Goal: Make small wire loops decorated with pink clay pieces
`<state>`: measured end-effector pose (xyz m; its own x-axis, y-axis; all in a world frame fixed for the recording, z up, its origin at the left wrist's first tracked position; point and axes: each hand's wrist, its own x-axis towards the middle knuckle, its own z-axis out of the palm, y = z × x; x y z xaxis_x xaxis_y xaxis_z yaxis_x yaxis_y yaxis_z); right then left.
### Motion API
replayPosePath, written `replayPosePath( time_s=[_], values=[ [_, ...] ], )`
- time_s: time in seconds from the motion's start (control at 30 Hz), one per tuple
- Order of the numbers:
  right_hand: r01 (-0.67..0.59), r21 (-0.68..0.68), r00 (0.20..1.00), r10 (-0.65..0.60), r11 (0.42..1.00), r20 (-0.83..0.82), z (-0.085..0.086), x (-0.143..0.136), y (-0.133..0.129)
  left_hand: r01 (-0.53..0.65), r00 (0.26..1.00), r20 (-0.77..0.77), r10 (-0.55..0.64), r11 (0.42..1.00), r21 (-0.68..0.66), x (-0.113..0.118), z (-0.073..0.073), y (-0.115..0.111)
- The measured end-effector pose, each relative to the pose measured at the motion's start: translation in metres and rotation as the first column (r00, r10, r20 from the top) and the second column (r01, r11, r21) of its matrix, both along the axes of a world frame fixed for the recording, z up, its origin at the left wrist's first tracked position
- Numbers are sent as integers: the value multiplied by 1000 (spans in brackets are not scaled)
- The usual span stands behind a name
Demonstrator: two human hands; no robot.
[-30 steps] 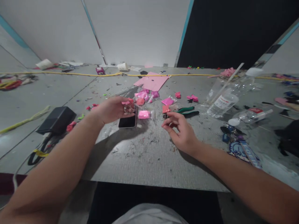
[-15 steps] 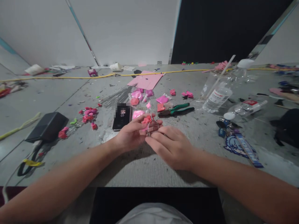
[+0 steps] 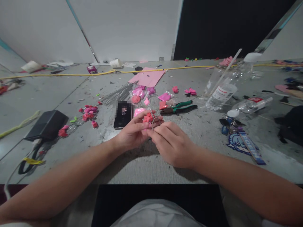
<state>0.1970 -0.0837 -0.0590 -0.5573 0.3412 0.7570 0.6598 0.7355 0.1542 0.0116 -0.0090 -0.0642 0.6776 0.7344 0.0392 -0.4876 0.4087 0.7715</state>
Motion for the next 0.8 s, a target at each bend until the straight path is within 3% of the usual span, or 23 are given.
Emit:
replayPosePath(
  time_s=[0.1,0.2,0.4,0.8],
  values=[
    [-12,13,1000,12,1000,18,3,0,1,-2,1000,-12,2,1000,6,0,1,-1],
    [-100,-10,995,100,995,7,5,3,3,8,1000,-13,-8,1000,1,0,1,0],
    [-251,-68,948,231,966,-218,0,9,8,51,998,27,-51,999,-11,-1,3,3],
    [-184,-44,971,174,982,-166,0,13,11,-30,999,-42,31,999,16,1,5,3]
  ],
)
